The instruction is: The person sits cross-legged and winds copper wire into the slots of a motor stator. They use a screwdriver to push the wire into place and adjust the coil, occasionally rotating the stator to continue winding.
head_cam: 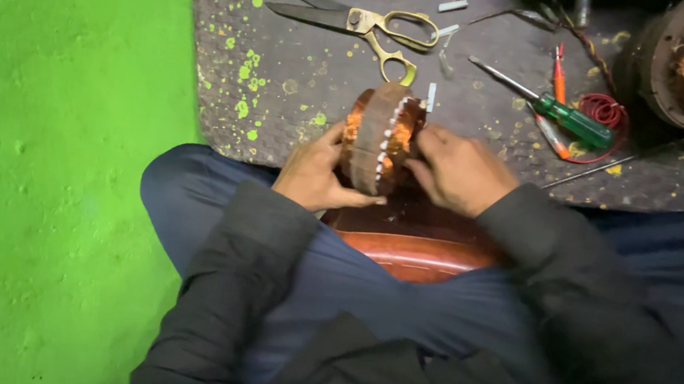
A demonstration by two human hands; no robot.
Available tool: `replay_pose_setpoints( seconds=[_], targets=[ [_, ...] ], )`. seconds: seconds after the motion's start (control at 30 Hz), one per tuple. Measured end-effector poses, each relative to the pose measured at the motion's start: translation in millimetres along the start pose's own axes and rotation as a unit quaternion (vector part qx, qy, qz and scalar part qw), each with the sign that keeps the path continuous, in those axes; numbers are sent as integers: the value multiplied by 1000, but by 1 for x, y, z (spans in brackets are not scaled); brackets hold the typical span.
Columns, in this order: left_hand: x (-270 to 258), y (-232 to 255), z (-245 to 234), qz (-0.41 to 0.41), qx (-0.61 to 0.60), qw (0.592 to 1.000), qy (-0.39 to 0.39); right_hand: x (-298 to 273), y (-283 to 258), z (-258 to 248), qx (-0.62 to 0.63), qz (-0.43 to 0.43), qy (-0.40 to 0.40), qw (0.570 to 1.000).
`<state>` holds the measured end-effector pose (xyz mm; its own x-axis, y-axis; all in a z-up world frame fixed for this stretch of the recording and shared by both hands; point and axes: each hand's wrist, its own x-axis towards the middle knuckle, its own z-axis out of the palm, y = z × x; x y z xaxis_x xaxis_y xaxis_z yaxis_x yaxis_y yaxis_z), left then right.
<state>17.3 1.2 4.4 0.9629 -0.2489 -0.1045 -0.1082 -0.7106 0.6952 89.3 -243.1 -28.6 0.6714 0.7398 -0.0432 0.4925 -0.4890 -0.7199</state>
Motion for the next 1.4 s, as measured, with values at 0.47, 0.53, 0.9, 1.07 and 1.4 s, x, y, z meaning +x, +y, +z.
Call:
replay_pose_setpoints(
  seconds=[0.47, 0.53, 0.9, 1.07, 1.4],
  targets=[
    [-2, 3, 8, -107, -75, 991, 7, 0, -28, 5, 123, 146, 67, 979],
    [-3, 2, 10, -109, -72, 991, 8, 4, -28, 5, 81, 130, 79, 985],
    [-7, -3, 9, -48, -78, 995, 36, 11, -25, -3, 50, 41, 45, 997],
    [-8, -7, 9, -95, -77, 993, 5, 8, -28, -2, 37, 58, 46, 997],
    [-7, -8, 5, -125, -99, 987, 9, 9, -15, 9, -31, -12, 71, 997]
  ],
)
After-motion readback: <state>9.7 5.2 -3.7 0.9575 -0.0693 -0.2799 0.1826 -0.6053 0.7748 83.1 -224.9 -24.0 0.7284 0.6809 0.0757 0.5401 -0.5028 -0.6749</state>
